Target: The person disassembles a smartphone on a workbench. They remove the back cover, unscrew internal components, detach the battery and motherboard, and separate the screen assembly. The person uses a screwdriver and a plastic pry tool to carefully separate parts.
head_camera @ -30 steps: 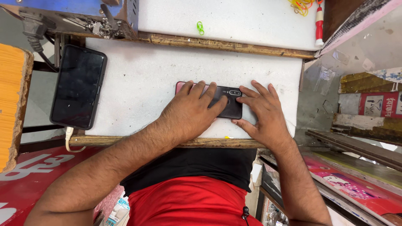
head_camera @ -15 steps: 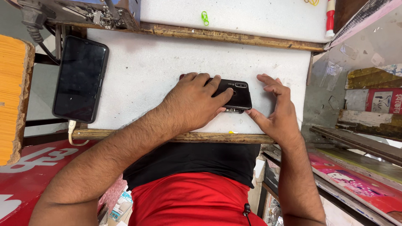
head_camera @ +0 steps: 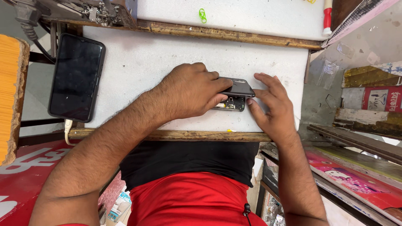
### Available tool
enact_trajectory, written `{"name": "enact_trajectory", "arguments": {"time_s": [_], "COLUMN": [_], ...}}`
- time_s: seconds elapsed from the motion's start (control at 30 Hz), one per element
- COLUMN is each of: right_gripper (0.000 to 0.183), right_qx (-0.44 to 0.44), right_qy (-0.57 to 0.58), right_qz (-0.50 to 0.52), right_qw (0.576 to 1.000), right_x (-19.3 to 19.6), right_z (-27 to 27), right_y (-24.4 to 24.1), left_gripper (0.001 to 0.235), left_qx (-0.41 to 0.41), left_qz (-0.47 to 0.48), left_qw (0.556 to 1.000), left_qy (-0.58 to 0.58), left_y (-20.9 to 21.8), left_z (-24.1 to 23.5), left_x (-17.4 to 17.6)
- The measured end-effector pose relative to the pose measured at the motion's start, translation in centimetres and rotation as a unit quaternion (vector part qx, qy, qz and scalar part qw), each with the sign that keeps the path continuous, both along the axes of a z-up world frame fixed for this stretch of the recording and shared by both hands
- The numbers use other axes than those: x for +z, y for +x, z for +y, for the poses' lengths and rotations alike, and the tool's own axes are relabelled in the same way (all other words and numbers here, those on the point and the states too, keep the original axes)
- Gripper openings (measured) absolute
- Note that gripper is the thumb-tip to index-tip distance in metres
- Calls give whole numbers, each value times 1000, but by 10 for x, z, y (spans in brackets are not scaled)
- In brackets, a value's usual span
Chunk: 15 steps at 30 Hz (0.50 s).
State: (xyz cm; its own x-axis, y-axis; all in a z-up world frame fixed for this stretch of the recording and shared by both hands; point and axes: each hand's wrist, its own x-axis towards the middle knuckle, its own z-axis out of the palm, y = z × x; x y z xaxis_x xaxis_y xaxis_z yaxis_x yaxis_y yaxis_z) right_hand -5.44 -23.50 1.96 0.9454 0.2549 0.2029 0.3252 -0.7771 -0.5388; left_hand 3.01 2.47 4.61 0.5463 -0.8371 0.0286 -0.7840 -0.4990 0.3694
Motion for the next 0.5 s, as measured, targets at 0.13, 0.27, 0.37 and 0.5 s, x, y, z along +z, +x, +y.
{"name": "enact_trajectory", "arguments": {"time_s": [0.13, 0.27, 0.37, 0.5], "right_gripper": [24, 27, 22, 30], "right_qx": [-14, -21, -44, -94], "right_qy": [-79, -132, -74, 53], "right_qz": [-20, -35, -38, -2], "right_qw": [997, 990, 996, 994], "right_x": [0, -3, -3, 2], "right_z": [9, 12, 11, 7], "right_y": [-2, -3, -2, 0], "left_gripper": [44, 46, 47, 46], "left_qx": [0, -2, 4, 8], "left_qz": [19, 28, 57, 77], "left_qw": [999, 999, 996, 996], "left_qy": [27, 43, 66, 50], "left_y": [5, 6, 9, 12], "left_z": [-2, -3, -3, -3], "left_x": [2, 3, 6, 8]}}
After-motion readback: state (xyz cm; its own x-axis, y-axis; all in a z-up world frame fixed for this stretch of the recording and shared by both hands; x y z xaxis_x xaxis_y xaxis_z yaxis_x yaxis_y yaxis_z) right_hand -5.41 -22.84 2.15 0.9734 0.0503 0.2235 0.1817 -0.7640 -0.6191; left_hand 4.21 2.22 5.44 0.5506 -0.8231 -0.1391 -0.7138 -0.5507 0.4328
